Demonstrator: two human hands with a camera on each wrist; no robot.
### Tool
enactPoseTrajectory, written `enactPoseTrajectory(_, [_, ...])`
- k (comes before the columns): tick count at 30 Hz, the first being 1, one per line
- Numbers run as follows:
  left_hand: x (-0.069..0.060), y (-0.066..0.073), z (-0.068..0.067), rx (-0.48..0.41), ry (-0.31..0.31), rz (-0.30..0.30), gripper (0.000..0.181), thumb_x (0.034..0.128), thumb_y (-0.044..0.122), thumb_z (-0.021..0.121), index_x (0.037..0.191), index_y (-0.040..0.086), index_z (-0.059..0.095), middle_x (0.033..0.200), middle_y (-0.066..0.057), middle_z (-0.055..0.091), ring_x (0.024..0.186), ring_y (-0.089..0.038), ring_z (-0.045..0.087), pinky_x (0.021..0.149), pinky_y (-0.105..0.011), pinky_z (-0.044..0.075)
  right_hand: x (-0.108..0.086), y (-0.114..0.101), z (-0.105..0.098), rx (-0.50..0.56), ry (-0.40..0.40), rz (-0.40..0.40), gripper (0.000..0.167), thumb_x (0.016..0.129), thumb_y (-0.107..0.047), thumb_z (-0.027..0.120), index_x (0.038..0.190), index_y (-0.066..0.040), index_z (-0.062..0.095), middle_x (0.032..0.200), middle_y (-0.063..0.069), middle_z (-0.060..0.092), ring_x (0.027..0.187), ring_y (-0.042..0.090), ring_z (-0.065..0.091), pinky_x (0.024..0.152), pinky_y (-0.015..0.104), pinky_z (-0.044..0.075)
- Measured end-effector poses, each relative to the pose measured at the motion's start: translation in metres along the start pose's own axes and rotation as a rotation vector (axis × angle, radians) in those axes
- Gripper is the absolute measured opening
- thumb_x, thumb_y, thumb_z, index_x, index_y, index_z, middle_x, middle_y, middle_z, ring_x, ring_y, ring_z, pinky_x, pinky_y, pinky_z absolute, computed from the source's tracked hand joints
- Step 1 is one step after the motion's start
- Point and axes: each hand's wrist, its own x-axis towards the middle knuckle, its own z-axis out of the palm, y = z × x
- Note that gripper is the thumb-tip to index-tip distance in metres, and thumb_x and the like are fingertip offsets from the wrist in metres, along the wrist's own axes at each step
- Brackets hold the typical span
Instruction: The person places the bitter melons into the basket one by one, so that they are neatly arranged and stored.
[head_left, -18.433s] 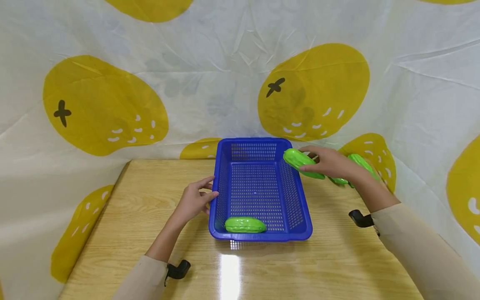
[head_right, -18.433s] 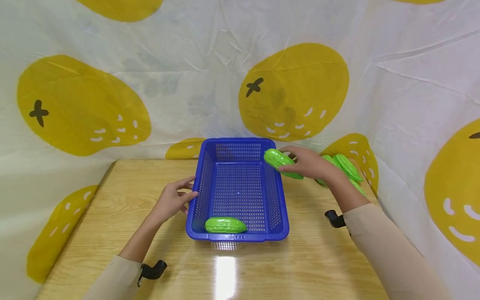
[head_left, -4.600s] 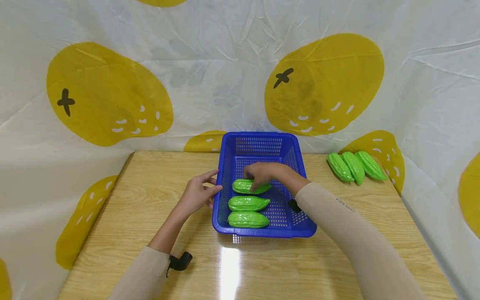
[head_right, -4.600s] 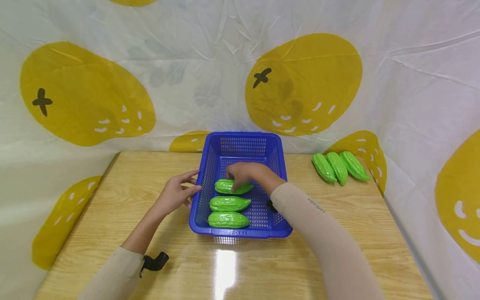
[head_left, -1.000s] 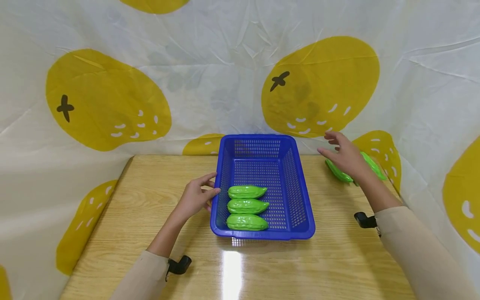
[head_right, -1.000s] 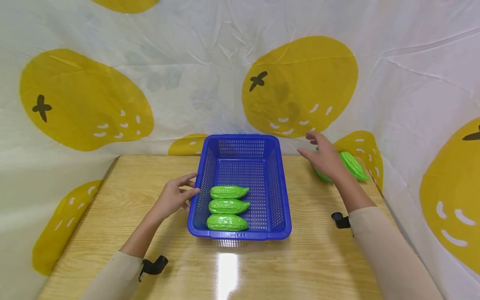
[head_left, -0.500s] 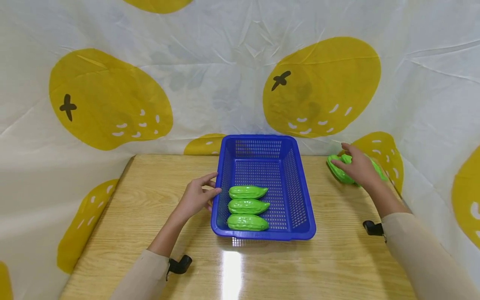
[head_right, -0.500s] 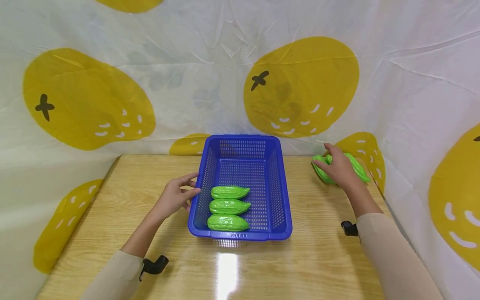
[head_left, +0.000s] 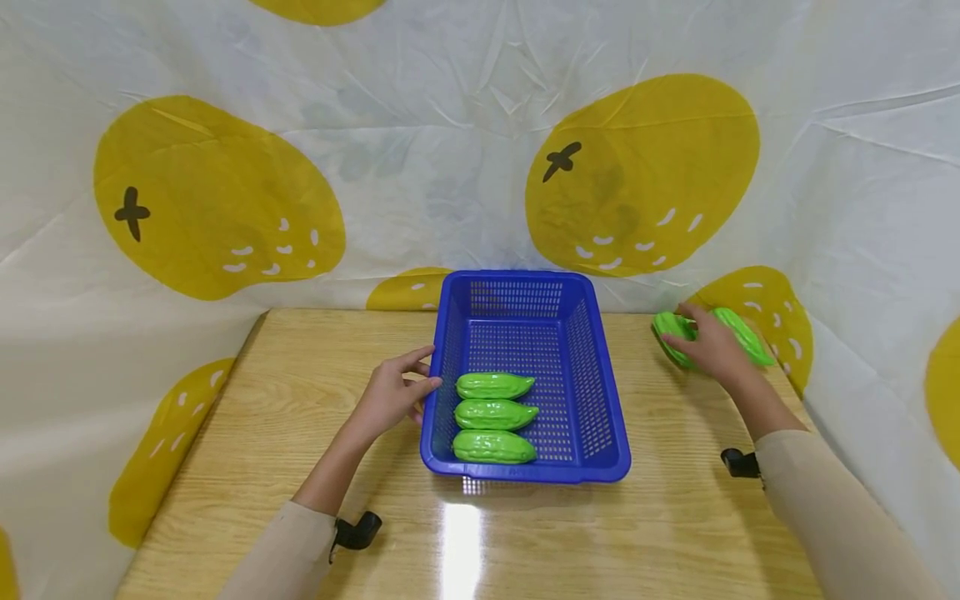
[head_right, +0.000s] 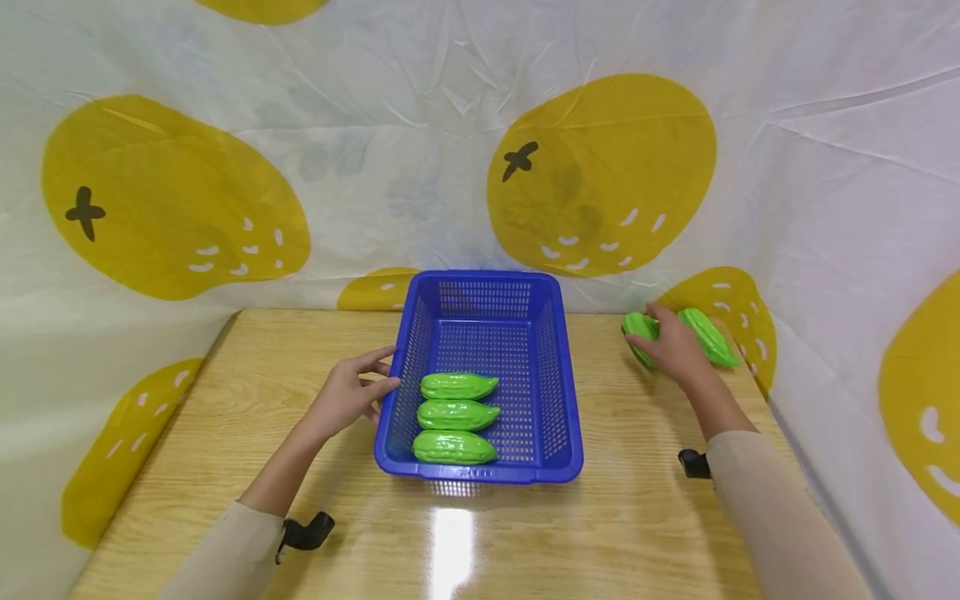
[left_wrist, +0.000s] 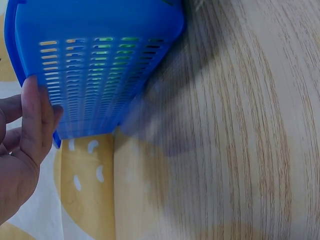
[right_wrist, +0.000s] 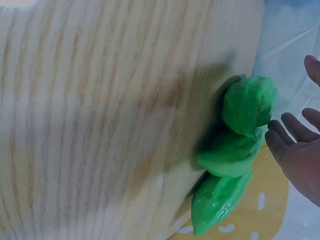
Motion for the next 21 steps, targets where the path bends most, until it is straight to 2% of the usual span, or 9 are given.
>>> enactPoseTrajectory(6, [0.0, 0.0009, -0.0002, 0.01, 0.001, 0.004, 0.06, 0.0974, 0.008, 0.072, 0.153, 0.008, 0.05, 0.117, -0.021, 0.067, 0.061, -0.018, 0.068, 0.06, -0.066, 0.062, -0.0006, 0.0001, 0.0024, -0.034, -0.002, -0.003, 0.081, 0.105, -0.035, 0.062, 0.158, 0.01, 0.021, 0.156, 0.04, 0.032, 0.138, 0.06, 0.035, 0.112, 0.076, 0.037])
enactPoseTrajectory(15, [-0.0002, -0.0006, -0.0006, -0.003, -0.003, -0.001, 0.06, 0.0976, 0.008, 0.072, 0.154, 0.008, 0.049, 0.117, -0.021, 0.067, 0.063, -0.018, 0.069, 0.059, -0.065, 0.062, 0.0001, 0.0003, 0.0035, -0.082, -0.019, 0.012, 0.083, 0.105, -0.038, 0.062, 0.158, 0.011, 0.022, 0.155, 0.041, 0.031, 0.138, 0.061, 0.034, 0.112, 0.077, 0.036])
enactPoseTrajectory(21, [-0.0007, 0.0001, -0.0014, -0.009, -0.002, 0.0, 0.06, 0.0976, 0.008, 0.072, 0.153, 0.008, 0.05, 0.117, -0.021, 0.067, 0.062, -0.018, 0.069, 0.06, -0.065, 0.062, 0.0029, 0.0006, 0.0057, -0.086, -0.029, 0.013, 0.082, 0.104, -0.034, 0.064, 0.157, 0.013, 0.022, 0.153, 0.042, 0.033, 0.138, 0.061, 0.034, 0.112, 0.076, 0.036])
